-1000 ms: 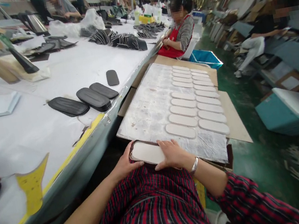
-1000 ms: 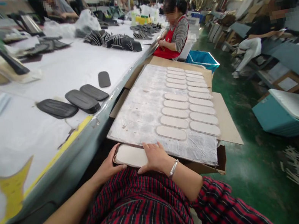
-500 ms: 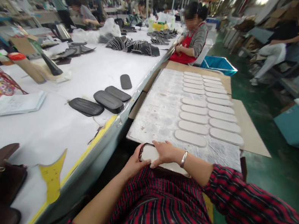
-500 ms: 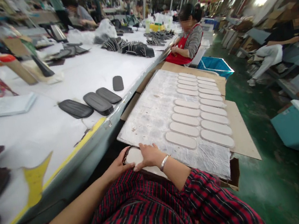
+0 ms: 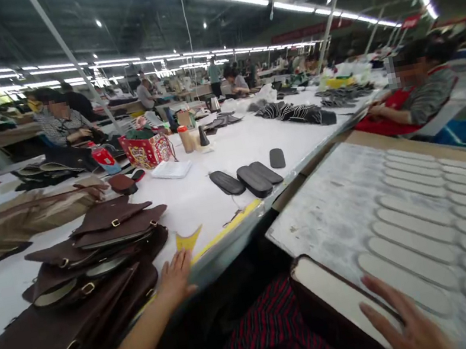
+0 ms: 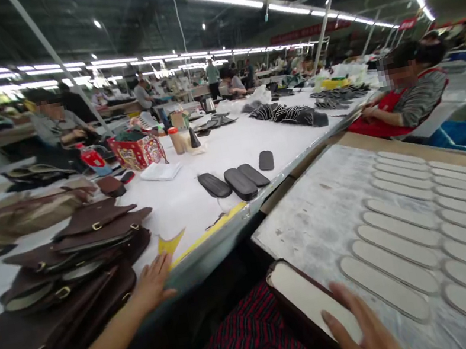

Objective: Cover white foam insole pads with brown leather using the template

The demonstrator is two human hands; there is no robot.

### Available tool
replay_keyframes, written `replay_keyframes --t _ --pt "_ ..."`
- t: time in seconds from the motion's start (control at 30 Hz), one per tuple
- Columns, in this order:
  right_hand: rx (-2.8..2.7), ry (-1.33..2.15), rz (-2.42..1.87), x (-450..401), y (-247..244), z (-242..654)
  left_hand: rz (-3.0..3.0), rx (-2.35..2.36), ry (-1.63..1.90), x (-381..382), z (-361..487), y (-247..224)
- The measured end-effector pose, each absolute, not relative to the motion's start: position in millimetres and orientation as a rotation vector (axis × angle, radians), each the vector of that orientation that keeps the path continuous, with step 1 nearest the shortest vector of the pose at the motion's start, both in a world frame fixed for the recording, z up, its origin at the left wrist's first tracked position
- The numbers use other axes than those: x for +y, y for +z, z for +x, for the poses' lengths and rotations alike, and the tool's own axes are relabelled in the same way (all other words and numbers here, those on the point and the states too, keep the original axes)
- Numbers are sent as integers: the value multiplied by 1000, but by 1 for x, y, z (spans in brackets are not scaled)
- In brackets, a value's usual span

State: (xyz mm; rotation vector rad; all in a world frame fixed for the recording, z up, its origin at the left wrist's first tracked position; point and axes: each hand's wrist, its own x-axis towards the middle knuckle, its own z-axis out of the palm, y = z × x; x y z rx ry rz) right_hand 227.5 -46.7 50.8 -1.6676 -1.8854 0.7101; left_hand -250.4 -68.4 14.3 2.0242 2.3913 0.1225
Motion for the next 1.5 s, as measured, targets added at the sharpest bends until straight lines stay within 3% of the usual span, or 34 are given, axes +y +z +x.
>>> replay_keyframes --t 0.1,0.2,0.27,0.43,0.57,0.73,0.87,1.17,1.5 --pt "-1829 962 -1522 -64 66 188 2253 2309 278 -83 -254 7" --pt "-1686 1468 -1260 -78 72 145 2538 2091 706 -84 -215 18" --pt "-1442 1632 -1179 -81 72 125 2676 1903 961 -79 -170 29" --pt "-999 1352 -1163 -74 64 127 2878 966 1015 -73 -40 35" --pt "-818 1181 -1188 -83 60 197 2937 626 767 -52 26 23" --pt "-1128 1228 -1671 -101 55 307 2809 791 361 -5 72 9" --pt "-1611 1147 -2173 -96 38 329 2727 791 55 11 96 -1" --pt "-1951 705 -2358 -41 22 303 2726 696 -27 14 103 5" --pt "-2017 491 -2355 -34 12 297 2745 740 187 13 103 -10"
